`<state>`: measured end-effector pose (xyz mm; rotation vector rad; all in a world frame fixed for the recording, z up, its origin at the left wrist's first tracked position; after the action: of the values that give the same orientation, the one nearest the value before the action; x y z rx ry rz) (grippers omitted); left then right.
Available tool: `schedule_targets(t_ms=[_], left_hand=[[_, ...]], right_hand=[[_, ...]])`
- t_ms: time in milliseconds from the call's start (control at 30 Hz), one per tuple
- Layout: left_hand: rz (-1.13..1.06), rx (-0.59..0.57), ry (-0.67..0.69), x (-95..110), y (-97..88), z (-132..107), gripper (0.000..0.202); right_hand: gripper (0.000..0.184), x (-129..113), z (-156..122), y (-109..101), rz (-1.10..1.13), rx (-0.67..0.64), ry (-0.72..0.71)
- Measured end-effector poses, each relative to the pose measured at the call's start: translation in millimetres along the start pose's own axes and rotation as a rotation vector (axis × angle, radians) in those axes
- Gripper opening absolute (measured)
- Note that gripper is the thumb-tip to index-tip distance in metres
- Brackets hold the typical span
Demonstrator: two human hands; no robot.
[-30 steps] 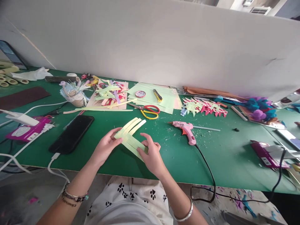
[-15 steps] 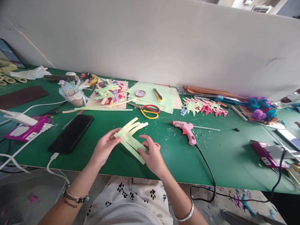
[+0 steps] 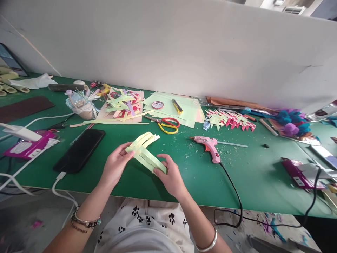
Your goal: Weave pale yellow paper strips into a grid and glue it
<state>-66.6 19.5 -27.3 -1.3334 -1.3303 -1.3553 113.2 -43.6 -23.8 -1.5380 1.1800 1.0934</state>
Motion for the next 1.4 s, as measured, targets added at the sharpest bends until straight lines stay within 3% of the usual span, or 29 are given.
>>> schedule_targets(t_ms=[267,500,700,800,1400], left_hand=[[0.016,0.006,-0.018,-6,-1.5,1,0.05],[0.063,0.017,-0.081,-2,-2.1,-4,0.056],[0.154,-0.232,-0.271,1,3.1,-8,0.043],[0.19,-0.276,-0.312,1,2.1,-9,0.036],[0.178,-0.194,-0.345,0,0.7,-11,0.031]], right_hand=[[0.027,0,-2,-3,-0.117,0.063,-0.049],[0.024,-4,-4,-9,-0.174,0.033,-0.086],[0.026,-5,-5,-17,-0.292,0.006,-0.124],[0.027,-4,-7,-22,-0.315,0.002,-0.129],[0.027,-5,-12,-34,-0.352,-0.061,-0.13]])
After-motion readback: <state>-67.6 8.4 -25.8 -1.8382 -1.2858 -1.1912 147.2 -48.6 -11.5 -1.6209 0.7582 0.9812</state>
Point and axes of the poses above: each hand's wrist, its own z-axis towards the middle knuckle, its own y-axis out of the palm, x = y × z, the point moved 4 cm from there along z, towards the middle knuckle, and after that the axes turned 6 degrees about -x, right-handed, at the moved point
